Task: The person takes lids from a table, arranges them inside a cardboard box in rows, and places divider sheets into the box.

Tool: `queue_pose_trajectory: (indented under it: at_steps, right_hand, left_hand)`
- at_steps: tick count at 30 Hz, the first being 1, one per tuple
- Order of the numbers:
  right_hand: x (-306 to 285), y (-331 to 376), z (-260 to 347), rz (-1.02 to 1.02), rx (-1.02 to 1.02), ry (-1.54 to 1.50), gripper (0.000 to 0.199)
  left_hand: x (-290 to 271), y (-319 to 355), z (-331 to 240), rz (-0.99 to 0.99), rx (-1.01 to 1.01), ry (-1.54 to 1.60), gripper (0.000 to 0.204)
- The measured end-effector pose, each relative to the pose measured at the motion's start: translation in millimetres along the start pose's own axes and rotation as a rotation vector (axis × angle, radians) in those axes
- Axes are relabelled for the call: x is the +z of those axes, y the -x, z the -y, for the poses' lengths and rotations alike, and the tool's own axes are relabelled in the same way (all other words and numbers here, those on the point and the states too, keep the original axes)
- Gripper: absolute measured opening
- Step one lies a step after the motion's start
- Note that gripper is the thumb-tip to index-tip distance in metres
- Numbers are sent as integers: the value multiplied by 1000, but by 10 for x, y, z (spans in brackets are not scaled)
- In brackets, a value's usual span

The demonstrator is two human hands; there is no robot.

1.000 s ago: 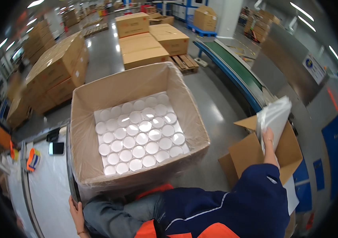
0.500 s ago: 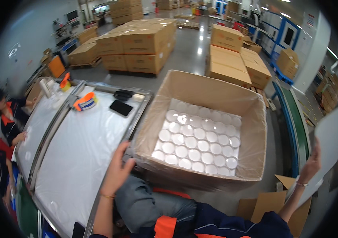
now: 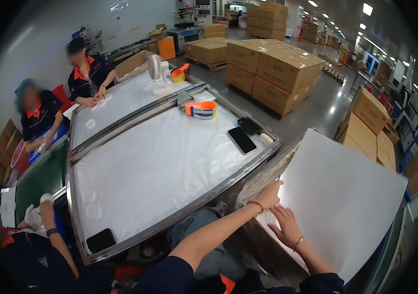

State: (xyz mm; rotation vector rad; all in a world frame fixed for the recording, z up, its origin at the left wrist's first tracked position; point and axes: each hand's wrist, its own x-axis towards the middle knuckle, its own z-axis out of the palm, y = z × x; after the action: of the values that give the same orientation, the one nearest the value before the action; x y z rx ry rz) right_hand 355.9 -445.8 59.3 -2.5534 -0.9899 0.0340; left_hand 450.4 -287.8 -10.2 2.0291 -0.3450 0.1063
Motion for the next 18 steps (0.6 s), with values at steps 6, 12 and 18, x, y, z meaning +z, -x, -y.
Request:
queue_pose_trajectory:
  at_steps: [6,12,18]
  right_hand:
    - [412,244,-989,123,382,290,81]
    - [732,537,-1551,167,558,322,82]
    - [988,968,-1984,231,689,333,92]
  left_hand:
    - [240,-333,596,194,-179,-474,32]
    - [526,-504,826,271,-168,-875,22]
    - [811,-545,1079,311,-252,-923,26]
